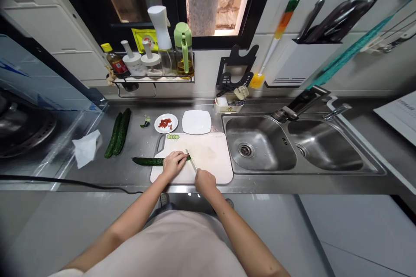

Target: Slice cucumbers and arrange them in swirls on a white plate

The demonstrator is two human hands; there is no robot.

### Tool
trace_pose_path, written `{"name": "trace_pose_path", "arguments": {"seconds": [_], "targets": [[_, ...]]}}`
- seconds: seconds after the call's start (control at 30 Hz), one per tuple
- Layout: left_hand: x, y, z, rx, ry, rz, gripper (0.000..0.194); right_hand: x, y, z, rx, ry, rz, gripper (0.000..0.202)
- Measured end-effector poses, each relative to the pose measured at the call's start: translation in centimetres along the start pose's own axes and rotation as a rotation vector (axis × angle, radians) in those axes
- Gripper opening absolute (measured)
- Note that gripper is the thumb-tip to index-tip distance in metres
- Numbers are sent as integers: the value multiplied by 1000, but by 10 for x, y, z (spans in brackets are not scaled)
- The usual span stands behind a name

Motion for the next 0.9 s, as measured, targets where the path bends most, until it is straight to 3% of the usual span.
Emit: {"name": "trace_pose_path", "arguments": {"seconds": [0.2, 0.6, 0.9], "targets": [[1, 2, 2, -11, 9, -8, 24, 4, -3, 0, 14, 6, 38, 32], [0, 0, 2, -19, 23, -8, 23, 30, 15, -19, 30, 5, 54, 33], [2, 1, 2, -41, 46, -36, 23, 27, 14, -17, 18, -3, 68, 32]]}}
Point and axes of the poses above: each hand's wrist, its own x-axis towards the middle knuckle, its own y-axis out of the back of the hand, z = x × y, the point moved 6 cm from there along x, towards the middle knuckle, and after that the axes turned 3 degrees about -y, right-handed, at the moved point
